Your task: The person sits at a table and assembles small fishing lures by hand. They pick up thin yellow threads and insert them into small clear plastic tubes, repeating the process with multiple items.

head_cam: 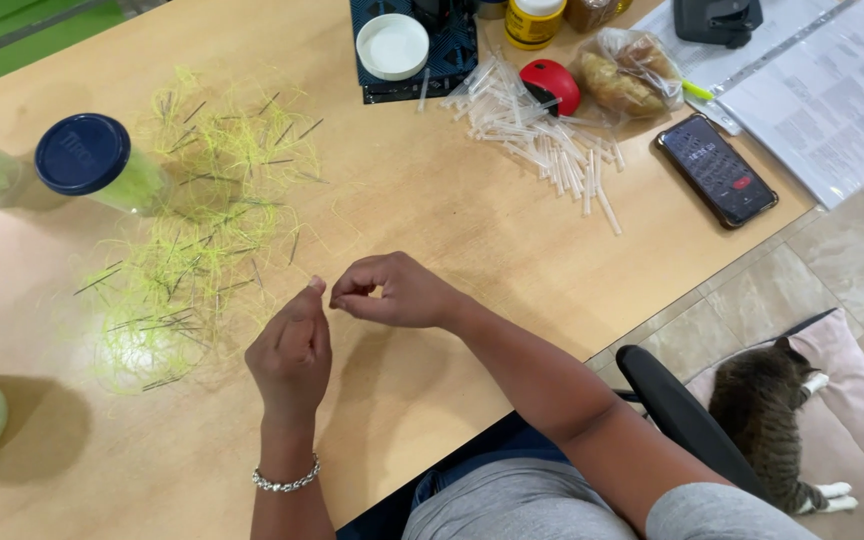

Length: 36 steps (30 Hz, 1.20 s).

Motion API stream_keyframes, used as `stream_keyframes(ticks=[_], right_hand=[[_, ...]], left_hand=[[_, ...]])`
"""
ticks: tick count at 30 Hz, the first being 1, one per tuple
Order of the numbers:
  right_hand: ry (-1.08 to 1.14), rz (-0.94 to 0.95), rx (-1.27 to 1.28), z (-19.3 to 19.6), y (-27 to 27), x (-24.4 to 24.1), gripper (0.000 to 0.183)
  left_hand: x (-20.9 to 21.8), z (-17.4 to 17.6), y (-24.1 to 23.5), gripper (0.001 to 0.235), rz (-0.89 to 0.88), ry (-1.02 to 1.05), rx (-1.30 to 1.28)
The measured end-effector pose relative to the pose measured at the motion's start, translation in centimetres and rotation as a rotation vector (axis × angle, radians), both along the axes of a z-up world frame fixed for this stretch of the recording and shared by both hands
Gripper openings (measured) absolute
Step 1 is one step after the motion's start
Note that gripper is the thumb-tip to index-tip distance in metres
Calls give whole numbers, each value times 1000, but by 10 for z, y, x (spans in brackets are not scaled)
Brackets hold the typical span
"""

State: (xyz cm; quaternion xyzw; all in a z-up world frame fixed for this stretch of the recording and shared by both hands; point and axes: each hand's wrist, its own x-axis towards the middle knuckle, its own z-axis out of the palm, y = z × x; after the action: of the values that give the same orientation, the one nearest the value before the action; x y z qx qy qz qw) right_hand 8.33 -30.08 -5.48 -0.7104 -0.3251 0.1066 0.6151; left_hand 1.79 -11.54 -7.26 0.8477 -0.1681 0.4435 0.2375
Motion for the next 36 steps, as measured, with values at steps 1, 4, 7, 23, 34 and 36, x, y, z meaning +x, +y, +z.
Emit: stream_keyframes(ticks=[1,4,7,23,34,36], right_hand=[[1,7,2,1,-3,2,7],[76,45,57,-2,-6,6,7],[166,84,178,-17,-14,13,9],[365,-73,1419,-91,-244,95,20],[642,-593,891,26,-96,46,60],[282,-224,40,-10,-110,59,42]], left_hand=[[3,2,-3,18,7,1,2],[4,6,-4,19,71,-37,128],[4,0,4,23,108,-15,183],[-2,-18,20,41,165,182,-71],[-4,15,18,43,-360,951,-1525],[-4,12,20,46,-449,1003,-1575]])
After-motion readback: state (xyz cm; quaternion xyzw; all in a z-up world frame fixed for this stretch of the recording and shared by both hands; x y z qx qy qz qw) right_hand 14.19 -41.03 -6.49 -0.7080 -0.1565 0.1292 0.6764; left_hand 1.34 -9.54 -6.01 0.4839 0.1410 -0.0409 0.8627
